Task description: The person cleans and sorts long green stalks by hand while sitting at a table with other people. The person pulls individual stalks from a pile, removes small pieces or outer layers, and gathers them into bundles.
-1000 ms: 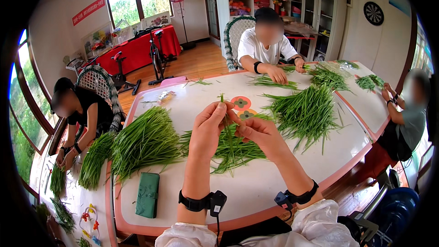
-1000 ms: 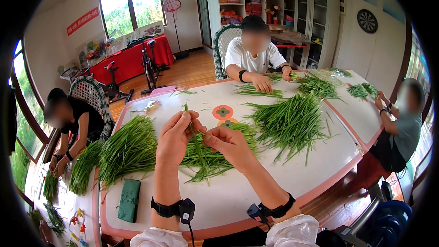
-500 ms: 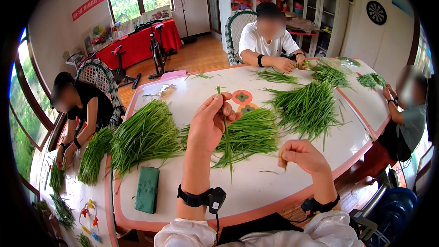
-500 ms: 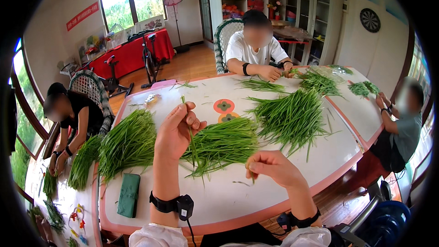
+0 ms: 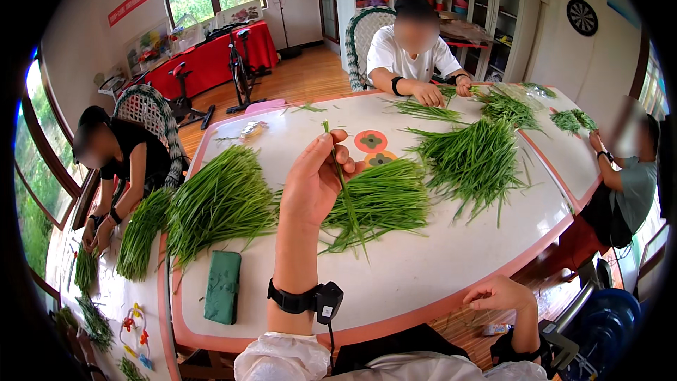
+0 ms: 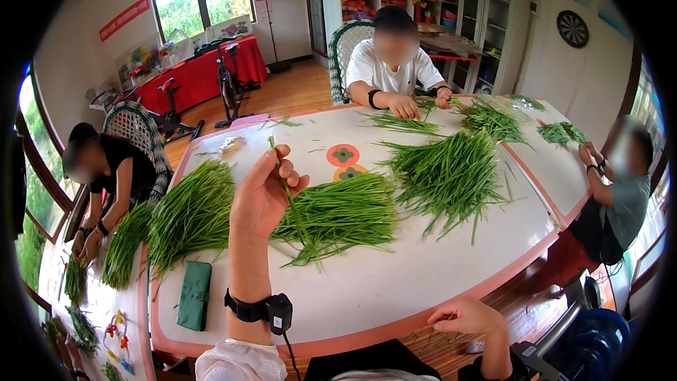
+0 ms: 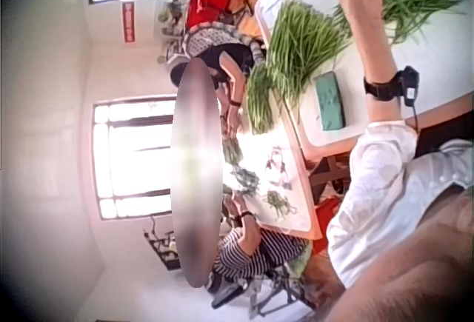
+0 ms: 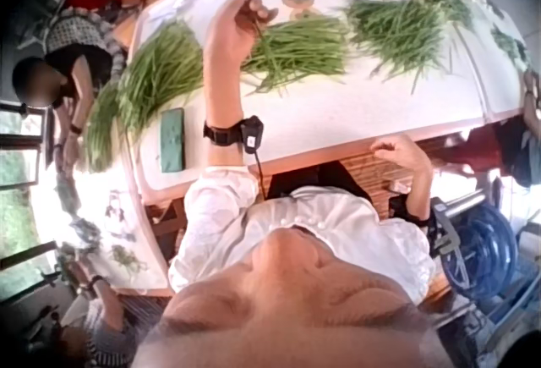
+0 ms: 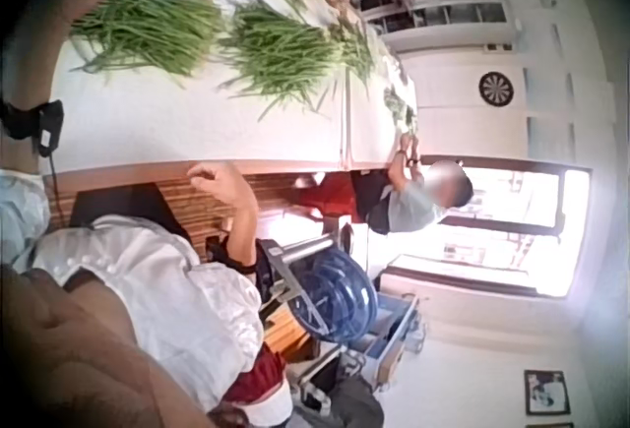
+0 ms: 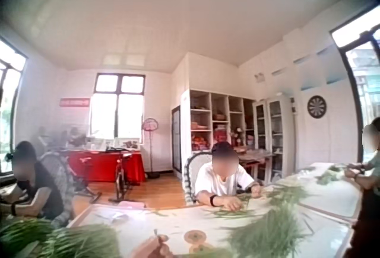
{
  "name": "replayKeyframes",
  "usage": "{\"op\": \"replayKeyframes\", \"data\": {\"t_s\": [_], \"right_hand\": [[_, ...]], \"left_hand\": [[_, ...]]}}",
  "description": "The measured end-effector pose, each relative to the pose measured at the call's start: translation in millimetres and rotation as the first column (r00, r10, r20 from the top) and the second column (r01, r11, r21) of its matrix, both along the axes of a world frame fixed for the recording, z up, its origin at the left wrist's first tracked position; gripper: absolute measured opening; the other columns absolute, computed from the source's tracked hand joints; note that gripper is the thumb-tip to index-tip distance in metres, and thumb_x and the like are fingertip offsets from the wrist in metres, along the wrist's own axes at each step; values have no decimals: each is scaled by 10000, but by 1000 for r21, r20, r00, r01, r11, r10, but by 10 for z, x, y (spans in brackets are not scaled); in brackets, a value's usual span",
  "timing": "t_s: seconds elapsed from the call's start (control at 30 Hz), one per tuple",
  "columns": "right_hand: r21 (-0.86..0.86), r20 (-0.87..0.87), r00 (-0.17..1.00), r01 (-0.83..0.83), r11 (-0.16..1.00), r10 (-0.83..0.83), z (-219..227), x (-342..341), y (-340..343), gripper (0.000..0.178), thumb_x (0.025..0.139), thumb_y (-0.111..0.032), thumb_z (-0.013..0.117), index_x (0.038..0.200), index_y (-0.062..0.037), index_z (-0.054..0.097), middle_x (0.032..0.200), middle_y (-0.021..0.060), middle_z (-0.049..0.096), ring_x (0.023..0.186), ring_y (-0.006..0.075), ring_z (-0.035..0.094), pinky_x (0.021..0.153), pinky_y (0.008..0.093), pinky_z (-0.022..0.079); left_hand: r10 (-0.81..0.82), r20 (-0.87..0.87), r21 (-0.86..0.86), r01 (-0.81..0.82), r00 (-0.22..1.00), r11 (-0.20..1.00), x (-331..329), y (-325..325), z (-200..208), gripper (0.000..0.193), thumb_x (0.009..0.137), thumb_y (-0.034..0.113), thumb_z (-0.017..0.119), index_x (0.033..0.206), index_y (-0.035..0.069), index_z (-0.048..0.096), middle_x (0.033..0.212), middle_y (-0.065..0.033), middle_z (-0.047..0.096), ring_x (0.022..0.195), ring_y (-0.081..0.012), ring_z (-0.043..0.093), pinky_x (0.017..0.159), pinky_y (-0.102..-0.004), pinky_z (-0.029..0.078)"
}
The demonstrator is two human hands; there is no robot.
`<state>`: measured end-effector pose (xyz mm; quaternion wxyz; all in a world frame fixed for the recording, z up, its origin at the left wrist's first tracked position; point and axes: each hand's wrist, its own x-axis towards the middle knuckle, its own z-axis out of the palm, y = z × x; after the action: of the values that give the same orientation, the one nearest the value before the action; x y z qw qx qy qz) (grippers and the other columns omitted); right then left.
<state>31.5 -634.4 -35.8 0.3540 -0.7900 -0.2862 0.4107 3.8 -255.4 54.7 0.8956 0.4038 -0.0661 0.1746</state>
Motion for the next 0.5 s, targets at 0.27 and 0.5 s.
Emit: {"op": "replayKeyframes", "data": {"t_s": [0.27,0.5], "right_hand": [[286,181,942,226,931,-284,-50,270,367,225,820,-232,632,899,-23,658,730,39,642,645,87,546,610,231,444],[421,541,739,176,890,-402,-73,1132,1454,209,775,-214,614,866,-30,654,743,120,638,628,218,597,608,316,462]], "left_hand": [[208,-41,217,-194,977,957,-2,0,-17,248,930,214,454,999,-8,538,645,15,429,588,-96,434,664,-298,459],[258,-49,380,-221,965,898,-23,-13,5,294,940,212,438,1027,-44,554,652,16,450,608,-74,450,682,-279,466]]}}
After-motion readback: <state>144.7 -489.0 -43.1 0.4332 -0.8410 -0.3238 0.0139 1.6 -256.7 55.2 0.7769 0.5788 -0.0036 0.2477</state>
